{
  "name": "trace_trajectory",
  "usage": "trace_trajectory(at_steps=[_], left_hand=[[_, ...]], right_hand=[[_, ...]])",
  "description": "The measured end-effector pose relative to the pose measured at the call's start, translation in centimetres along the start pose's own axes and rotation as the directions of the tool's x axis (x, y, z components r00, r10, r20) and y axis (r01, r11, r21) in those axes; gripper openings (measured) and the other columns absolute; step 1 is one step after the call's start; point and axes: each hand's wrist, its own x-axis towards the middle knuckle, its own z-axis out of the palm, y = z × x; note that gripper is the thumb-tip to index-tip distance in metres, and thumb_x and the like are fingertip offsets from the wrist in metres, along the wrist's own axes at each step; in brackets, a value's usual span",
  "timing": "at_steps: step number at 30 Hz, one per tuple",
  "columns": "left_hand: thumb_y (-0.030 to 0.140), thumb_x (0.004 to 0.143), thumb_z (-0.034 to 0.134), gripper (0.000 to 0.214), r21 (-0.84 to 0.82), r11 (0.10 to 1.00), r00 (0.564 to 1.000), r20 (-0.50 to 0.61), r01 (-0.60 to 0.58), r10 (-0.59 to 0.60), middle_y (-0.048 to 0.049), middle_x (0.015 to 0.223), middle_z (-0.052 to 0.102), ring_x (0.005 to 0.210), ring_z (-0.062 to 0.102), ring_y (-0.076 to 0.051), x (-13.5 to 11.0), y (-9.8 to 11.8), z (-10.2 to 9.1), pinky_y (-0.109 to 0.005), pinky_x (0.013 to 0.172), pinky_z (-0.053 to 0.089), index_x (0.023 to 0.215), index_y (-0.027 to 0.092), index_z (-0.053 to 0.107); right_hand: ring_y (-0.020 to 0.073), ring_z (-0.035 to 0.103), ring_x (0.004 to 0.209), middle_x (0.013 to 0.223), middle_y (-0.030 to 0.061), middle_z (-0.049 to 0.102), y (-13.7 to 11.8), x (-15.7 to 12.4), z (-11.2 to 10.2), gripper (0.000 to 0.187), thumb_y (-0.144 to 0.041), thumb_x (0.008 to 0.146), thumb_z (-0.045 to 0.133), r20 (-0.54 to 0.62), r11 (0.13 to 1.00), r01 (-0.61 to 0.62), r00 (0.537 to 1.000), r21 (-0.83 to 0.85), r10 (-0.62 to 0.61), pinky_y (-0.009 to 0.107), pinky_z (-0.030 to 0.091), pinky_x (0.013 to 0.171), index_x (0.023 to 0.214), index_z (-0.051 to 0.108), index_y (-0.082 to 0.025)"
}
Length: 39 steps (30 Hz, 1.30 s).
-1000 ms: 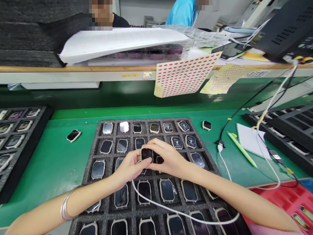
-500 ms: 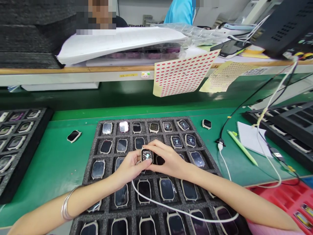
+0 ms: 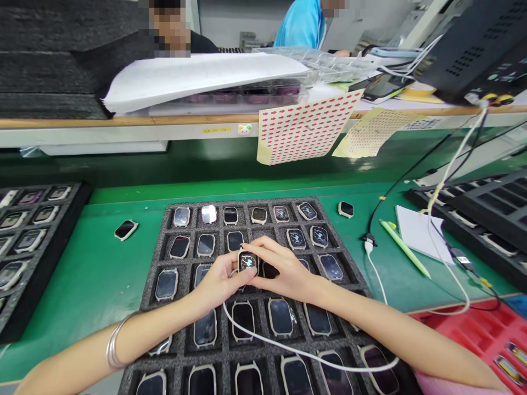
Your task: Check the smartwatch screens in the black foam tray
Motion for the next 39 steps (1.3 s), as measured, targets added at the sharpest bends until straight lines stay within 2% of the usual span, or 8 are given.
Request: trace_trajectory(at_steps=[10, 16, 20, 23, 27, 31, 35, 39], left_hand=[[0.035, 0.082, 0.064, 0.023, 0.128, 0.991, 0.999, 0.014, -0.030, 0.028, -0.0026, 0.083, 0.061, 0.079, 0.052, -0.017, 0.1, -0.8, -0.2, -0.028, 0.074, 0.041, 0.093, 0.014, 0.062], [0.039, 0.079, 0.066, 0.042, 0.112, 0.994, 0.993, 0.116, 0.007, -0.020, -0.0045, 0.095, 0.059, 0.081, 0.053, -0.016, -0.4, 0.3, 0.2, -0.026, 0.071, 0.043, 0.113, 0.017, 0.053], [0.040, 0.085, 0.058, 0.034, 0.111, 0.976, 0.975, 0.098, 0.187, -0.198, -0.0035, 0.093, 0.061, 0.045, 0.036, -0.002, -1.3, 2.2, 0.0, -0.019, 0.043, 0.031, 0.108, 0.016, 0.052], [0.040, 0.084, 0.058, 0.033, 0.147, 0.957, 0.951, 0.145, 0.251, -0.271, -0.0035, 0.094, 0.062, 0.036, 0.031, 0.001, -1.8, 2.2, -1.0, -0.018, 0.035, 0.020, 0.106, 0.016, 0.051], [0.039, 0.083, 0.058, 0.029, 0.113, 0.966, 0.955, 0.160, 0.234, -0.250, -0.0050, 0.094, 0.063, 0.035, 0.041, 0.000, -1.8, 1.2, -1.8, -0.017, 0.033, 0.023, 0.100, 0.016, 0.049], [0.036, 0.084, 0.058, 0.034, 0.062, 0.972, 0.962, 0.142, 0.226, -0.233, -0.0044, 0.090, 0.062, 0.033, 0.043, 0.000, -1.7, 0.8, -1.8, -0.015, 0.031, 0.024, 0.109, 0.016, 0.045], [0.031, 0.085, 0.057, 0.029, 0.027, 0.982, 0.977, 0.100, 0.188, -0.190, -0.0036, 0.089, 0.062, 0.033, 0.041, 0.001, -1.8, 0.7, -1.6, -0.013, 0.030, 0.024, 0.107, 0.015, 0.046], [0.027, 0.083, 0.059, 0.029, 0.019, 0.986, 0.983, 0.070, 0.167, -0.168, -0.0032, 0.093, 0.062, 0.033, 0.040, 0.002, -1.9, 0.3, -1.6, -0.012, 0.029, 0.025, 0.106, 0.016, 0.047]], right_hand=[[0.0209, 0.056, 0.092, 0.103, 0.0093, 0.055, -0.3, 0.0, -0.3, 0.049, -0.023, 0.085, 0.063, 0.032, 0.999, -0.033, 0.999, -0.026, 0.033, 0.036, 0.051, 0.079, 0.131, 0.046, -0.018], [0.0226, 0.053, 0.106, 0.112, 0.0085, 0.053, 0.5, 1.2, -3.1, 0.042, -0.026, 0.077, 0.074, 0.050, 0.986, -0.167, 0.985, 0.027, 0.165, 0.038, 0.044, 0.095, 0.115, 0.058, -0.018], [0.0242, 0.054, 0.102, 0.106, 0.0087, 0.053, 2.7, 1.0, -4.9, 0.043, -0.027, 0.079, 0.073, 0.064, 0.945, -0.264, 0.958, -0.193, 0.281, 0.042, 0.045, 0.092, 0.118, 0.058, -0.018], [0.0279, 0.051, 0.106, 0.112, 0.0115, 0.053, 2.6, 1.0, -5.5, 0.046, -0.028, 0.081, 0.071, 0.141, 0.894, -0.190, 0.953, -0.405, 0.267, 0.046, 0.044, 0.092, 0.123, 0.056, -0.017], [0.0293, 0.049, 0.106, 0.115, 0.0133, 0.055, 0.8, 3.3, -4.7, 0.034, -0.026, 0.088, 0.062, 0.240, 0.832, -0.041, 0.949, -0.554, 0.207, 0.046, 0.042, 0.092, 0.119, 0.058, -0.013], [0.0278, 0.054, 0.095, 0.104, 0.0149, 0.057, 0.1, 6.5, -2.1, 0.026, -0.019, 0.083, 0.065, 0.413, 0.827, 0.033, 0.877, -0.561, 0.245, 0.041, 0.046, 0.082, 0.106, 0.063, -0.007], [0.0294, 0.055, 0.091, 0.098, 0.0169, 0.057, 0.7, 7.6, -0.4, 0.024, -0.013, 0.077, 0.068, 0.408, 0.819, 0.010, 0.871, -0.574, 0.275, 0.041, 0.046, 0.076, 0.099, 0.063, -0.004], [0.0278, 0.057, 0.091, 0.100, 0.0151, 0.057, 1.3, 7.4, -0.5, 0.027, -0.016, 0.076, 0.070, 0.378, 0.839, -0.023, 0.886, -0.543, 0.269, 0.040, 0.046, 0.078, 0.100, 0.062, -0.008]])
